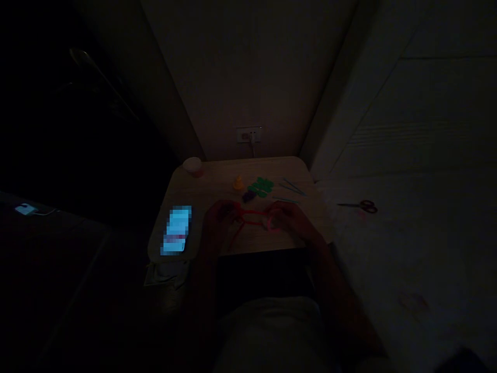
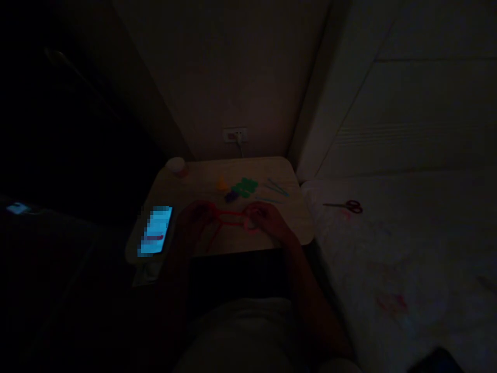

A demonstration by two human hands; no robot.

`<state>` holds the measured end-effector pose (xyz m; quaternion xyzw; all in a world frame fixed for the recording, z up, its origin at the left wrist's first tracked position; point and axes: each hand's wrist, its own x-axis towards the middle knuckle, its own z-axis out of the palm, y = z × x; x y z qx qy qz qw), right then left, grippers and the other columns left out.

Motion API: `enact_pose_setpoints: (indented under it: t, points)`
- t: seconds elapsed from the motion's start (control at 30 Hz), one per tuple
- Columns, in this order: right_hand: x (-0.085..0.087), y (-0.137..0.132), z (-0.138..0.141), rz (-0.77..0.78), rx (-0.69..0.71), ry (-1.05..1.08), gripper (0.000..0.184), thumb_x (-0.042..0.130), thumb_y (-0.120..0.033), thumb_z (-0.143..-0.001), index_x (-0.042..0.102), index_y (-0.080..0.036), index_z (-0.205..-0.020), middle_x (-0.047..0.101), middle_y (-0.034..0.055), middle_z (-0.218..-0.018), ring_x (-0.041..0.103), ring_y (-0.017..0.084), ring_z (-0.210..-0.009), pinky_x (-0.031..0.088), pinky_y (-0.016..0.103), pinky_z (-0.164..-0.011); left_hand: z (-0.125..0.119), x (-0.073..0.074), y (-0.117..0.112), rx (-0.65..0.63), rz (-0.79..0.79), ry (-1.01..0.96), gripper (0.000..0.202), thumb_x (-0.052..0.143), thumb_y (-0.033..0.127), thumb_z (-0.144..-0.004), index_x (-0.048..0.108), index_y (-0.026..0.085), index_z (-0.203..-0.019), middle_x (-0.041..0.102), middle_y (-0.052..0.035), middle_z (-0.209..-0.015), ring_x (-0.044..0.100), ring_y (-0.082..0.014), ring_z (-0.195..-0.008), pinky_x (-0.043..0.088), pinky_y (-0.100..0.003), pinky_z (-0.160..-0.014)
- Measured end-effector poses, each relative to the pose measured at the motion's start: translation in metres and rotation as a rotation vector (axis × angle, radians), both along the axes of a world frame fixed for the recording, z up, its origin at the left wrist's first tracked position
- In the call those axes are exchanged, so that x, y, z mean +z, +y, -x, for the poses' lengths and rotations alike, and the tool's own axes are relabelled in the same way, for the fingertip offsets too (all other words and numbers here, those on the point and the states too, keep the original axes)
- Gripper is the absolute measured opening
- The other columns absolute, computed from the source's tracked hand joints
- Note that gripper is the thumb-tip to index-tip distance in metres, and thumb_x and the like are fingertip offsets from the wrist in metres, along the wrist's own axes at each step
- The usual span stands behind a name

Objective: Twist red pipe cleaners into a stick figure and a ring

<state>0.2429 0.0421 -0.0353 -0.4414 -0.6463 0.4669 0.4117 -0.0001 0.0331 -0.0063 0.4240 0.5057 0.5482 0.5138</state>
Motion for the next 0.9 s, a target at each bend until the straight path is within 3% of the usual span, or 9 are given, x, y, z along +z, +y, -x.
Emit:
enact_pose_setpoints:
  t: [0.17,0.57,0.9]
  points:
    - [0.0018,-0.0005,0.0025,0.013,-0.004,0.028,0.044,0.062,-0.061,-0.095,0.078,-0.020,-0.091,0.077,0.0059,-0.088,0.069,0.022,-0.082,0.052,0.032,-0.074,-0.0012,0.0040,-0.0031,-0.006,0.003,0.015,0.035,0.087,0.037,-0.065,0.069,0.016,-0.087,0.075,-0.0023,-0.077,0.068,-0.0147,-0.064,0.055,-0.027,-0.063]
    - [0.0014,-0.0035,0.0049,0.055,0.059,0.083,0.025,0.076,-0.045,-0.087,0.075,-0.020,-0.093,0.075,0.0042,-0.081,0.070,0.020,-0.071,0.053,0.030,-0.065,-0.0034,-0.0023,-0.0012,-0.007,-0.014,-0.024,0.035,0.087,0.035,-0.064,0.068,0.017,-0.086,0.075,-0.0018,-0.074,0.068,-0.0153,-0.059,0.057,-0.029,-0.061]
    - [0.0057,0.0007,0.0034,-0.070,-0.008,-0.002,0.017,0.076,-0.036,-0.084,0.078,-0.021,-0.077,0.075,0.0037,-0.079,0.067,0.019,-0.074,0.048,0.029,-0.069,-0.0019,0.0068,-0.0064,-0.065,-0.016,-0.009,0.033,0.088,0.034,-0.067,0.070,0.018,-0.089,0.076,-0.0015,-0.079,0.070,-0.0147,-0.068,0.057,-0.026,-0.066]
